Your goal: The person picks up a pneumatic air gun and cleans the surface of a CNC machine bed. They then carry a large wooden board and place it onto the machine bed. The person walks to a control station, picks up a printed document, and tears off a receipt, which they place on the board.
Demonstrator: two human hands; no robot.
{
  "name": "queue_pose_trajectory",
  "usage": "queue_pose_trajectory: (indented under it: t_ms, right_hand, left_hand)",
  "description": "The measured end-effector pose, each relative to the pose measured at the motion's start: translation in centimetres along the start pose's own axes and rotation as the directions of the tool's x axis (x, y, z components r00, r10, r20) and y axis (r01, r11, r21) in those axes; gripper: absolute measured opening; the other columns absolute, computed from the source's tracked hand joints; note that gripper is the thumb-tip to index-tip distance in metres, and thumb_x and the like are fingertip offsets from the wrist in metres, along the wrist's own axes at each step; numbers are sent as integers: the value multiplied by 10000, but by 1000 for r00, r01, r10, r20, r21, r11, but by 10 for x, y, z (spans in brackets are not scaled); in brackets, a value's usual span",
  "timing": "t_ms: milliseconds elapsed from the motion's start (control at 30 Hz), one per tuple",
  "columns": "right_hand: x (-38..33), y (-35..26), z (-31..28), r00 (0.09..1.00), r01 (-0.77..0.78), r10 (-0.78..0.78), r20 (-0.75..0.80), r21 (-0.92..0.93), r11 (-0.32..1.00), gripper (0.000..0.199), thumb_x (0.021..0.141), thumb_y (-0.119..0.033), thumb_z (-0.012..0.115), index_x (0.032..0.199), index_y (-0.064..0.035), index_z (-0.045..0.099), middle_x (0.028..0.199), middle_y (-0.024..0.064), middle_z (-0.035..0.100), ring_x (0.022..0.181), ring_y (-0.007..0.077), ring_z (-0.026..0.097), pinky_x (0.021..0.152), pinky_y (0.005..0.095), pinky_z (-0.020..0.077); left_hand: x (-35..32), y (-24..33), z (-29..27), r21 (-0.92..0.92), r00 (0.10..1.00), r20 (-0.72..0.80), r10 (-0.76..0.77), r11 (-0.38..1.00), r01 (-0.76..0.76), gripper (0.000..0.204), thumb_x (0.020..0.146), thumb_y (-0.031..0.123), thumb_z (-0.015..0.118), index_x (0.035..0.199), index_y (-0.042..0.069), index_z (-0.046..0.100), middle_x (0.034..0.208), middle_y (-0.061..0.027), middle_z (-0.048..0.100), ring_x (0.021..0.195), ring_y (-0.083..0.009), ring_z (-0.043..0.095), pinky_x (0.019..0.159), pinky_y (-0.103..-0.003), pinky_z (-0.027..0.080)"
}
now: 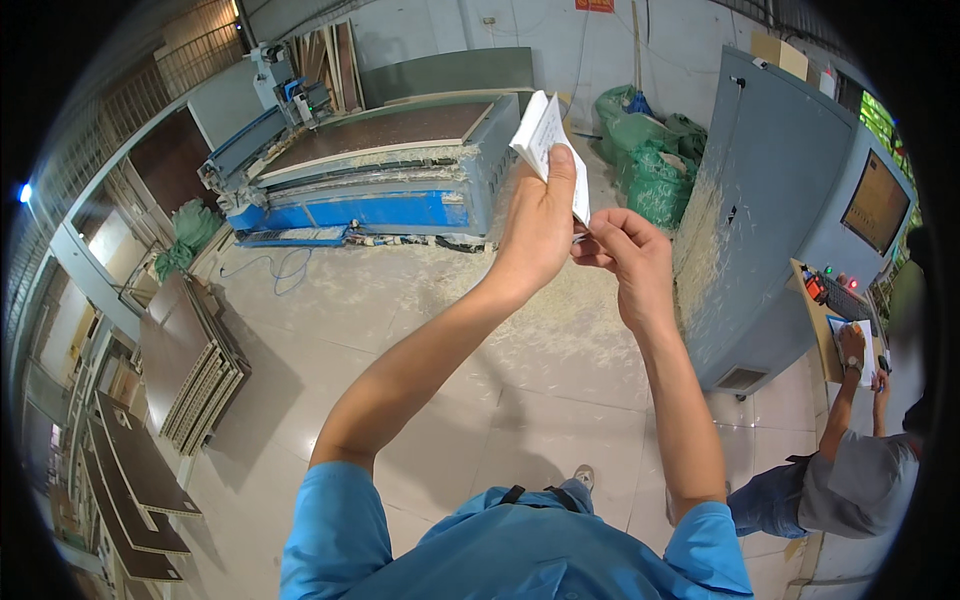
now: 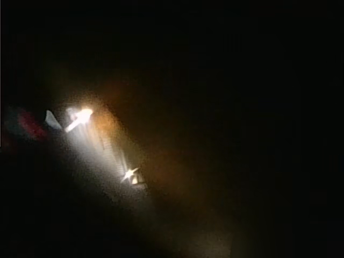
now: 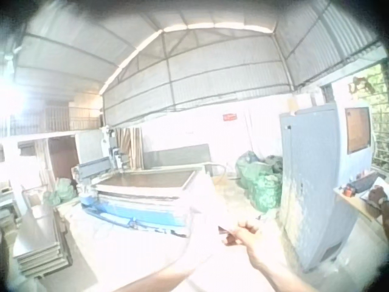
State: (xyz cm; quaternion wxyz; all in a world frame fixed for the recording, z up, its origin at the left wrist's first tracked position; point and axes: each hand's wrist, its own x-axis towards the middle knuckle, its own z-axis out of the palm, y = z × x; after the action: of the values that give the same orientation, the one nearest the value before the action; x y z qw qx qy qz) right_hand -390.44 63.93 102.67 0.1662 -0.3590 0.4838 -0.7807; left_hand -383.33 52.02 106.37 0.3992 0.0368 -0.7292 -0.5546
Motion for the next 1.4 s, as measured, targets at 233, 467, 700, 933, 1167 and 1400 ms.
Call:
queue_pose_trajectory:
  t_ms: [233,467,700,933,1167,1400]
  right_hand:
    - [-3,1,-8,998,39,-46,-36,-160,986,181,954,-126,698,1031,37,692,917,91,726,747,142,696,723,281,570]
    - [-11,-1,-3,994,102,-110,-29,-193,976,149,964,-73,646,1025,57,687,874,86,722,762,135,701,710,271,577]
    - [-16,1,9,990,138,-141,-13,-148,979,150,963,-78,649,989,64,687,842,80,717,763,126,704,692,264,573]
    - [-17,5,6,996,71,-58,64,-234,970,198,949,-140,732,1015,42,689,900,84,731,767,120,691,702,261,573]
    - [-19,15,12,980,197,-196,45,-395,897,148,928,-91,698,978,48,704,834,77,730,711,110,680,646,245,544]
    - [-22,12,12,999,31,-39,-36,-198,980,170,969,-103,625,986,53,690,860,107,730,685,134,694,663,256,567]
  left_hand:
    - [0,3,9,128,999,18,42,991,-44,687,1095,564,296,1017,-47,600,822,-103,590,771,-154,565,648,-339,488]
    - [-3,-3,2,-200,1000,5,-12,980,12,627,1104,514,335,1056,-53,597,865,-103,644,729,-152,646,573,-317,527]
    - [-13,-8,-17,-287,997,69,-37,956,55,641,1095,544,323,1285,-36,516,1087,-123,631,983,-184,637,868,-376,546]
    - [-25,-14,-21,-34,996,62,59,998,-57,659,1102,544,301,1232,-50,555,1066,-127,623,932,-156,597,810,-330,502]
    - [-31,-14,-23,-37,997,73,-14,999,16,660,1096,558,316,1226,-44,554,1046,-119,608,946,-160,579,843,-333,487]
    - [-30,-10,-28,-95,999,49,-4,995,8,618,1099,537,336,1223,-25,559,1051,-101,613,955,-165,585,861,-336,476]
